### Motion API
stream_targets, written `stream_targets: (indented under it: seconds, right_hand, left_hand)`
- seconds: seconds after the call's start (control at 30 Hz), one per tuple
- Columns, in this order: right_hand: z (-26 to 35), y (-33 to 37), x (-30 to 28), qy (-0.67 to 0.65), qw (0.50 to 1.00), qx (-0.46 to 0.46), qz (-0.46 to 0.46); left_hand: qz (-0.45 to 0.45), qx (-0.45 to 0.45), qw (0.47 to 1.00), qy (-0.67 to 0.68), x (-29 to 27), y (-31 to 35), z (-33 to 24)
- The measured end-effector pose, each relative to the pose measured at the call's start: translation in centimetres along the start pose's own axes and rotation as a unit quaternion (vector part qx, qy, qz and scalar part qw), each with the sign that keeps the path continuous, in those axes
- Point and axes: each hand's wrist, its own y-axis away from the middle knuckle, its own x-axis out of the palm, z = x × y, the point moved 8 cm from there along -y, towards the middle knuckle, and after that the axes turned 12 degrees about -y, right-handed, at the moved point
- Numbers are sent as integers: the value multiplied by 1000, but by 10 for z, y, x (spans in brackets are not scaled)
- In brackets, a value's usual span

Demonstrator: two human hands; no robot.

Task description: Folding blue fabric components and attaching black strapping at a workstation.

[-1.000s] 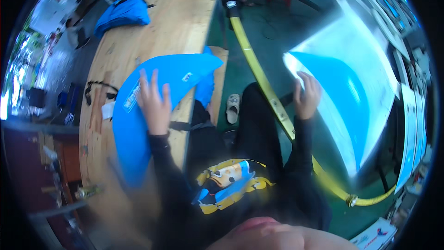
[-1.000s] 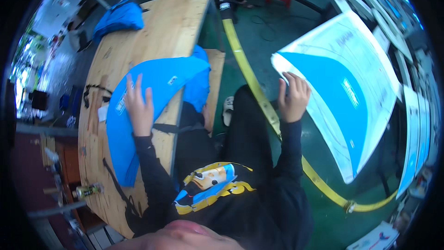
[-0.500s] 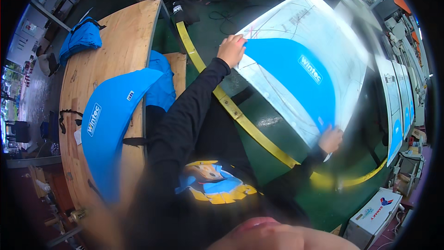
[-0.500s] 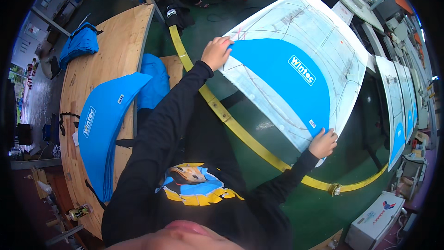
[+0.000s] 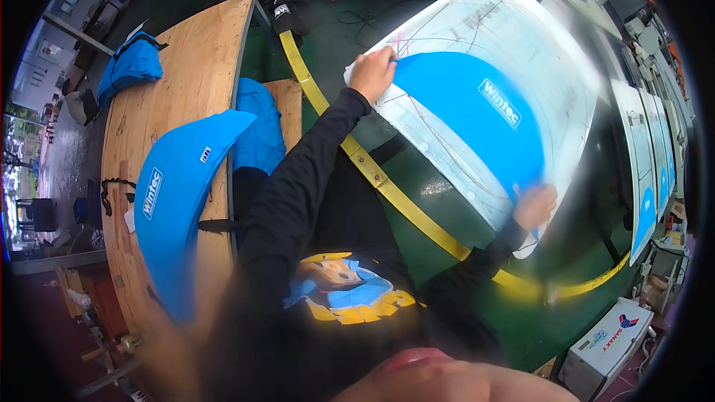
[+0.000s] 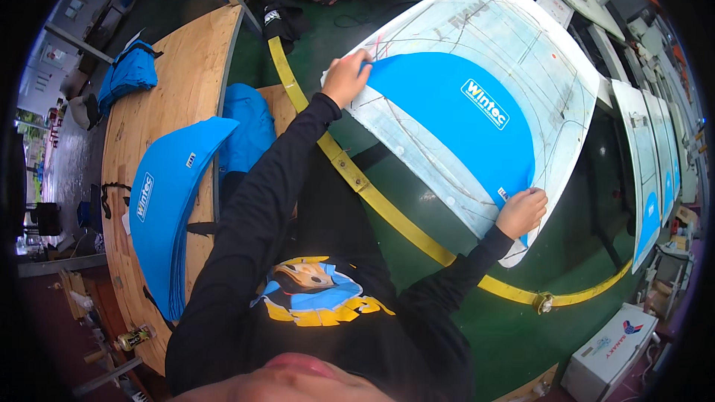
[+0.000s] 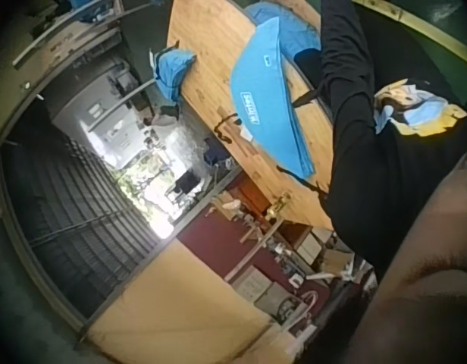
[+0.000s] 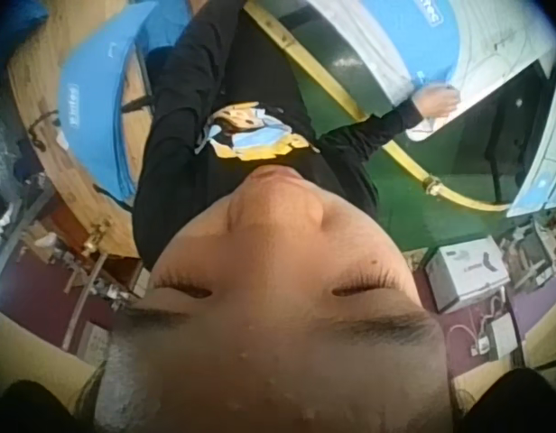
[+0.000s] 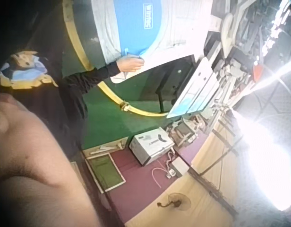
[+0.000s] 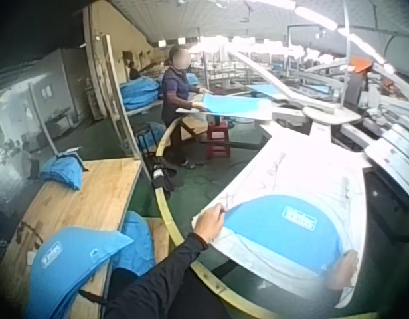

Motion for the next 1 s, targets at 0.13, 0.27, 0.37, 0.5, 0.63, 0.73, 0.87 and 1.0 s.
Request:
stream_targets:
  seconds: [0.13, 0.27, 0.37, 0.5, 0.63, 0.73, 0.87, 1.0]
  right_hand:
    - [39, -2, -2, -461, 883, 44, 69]
    - [127, 9, -37, -668, 737, -6, 103]
    - [193, 30, -78, -758, 637, 6, 143]
    - [273, 66, -139, -824, 506, -41, 252]
    - [359, 105, -182, -812, 402, -142, 399]
    - [437, 136, -199, -795, 320, -187, 479]
    - [561, 188, -234, -749, 161, -251, 592]
    - [653, 214, -271, -756, 70, -248, 602]
  left_hand:
    - [81, -13, 975, 208, -10, 21, -34]
    - [135, -14, 875, 465, -51, 62, -89]
    - [132, 9, 829, 543, -104, 98, -116]
    - [99, -52, 771, 627, -185, 153, -97]
    - [-62, -174, 775, 604, -282, 240, -17]
    - [-253, -230, 761, 551, -352, 317, 39]
    - [-458, -333, 689, 452, -435, 422, 106]
    - [-522, -286, 711, 375, -522, 485, 135]
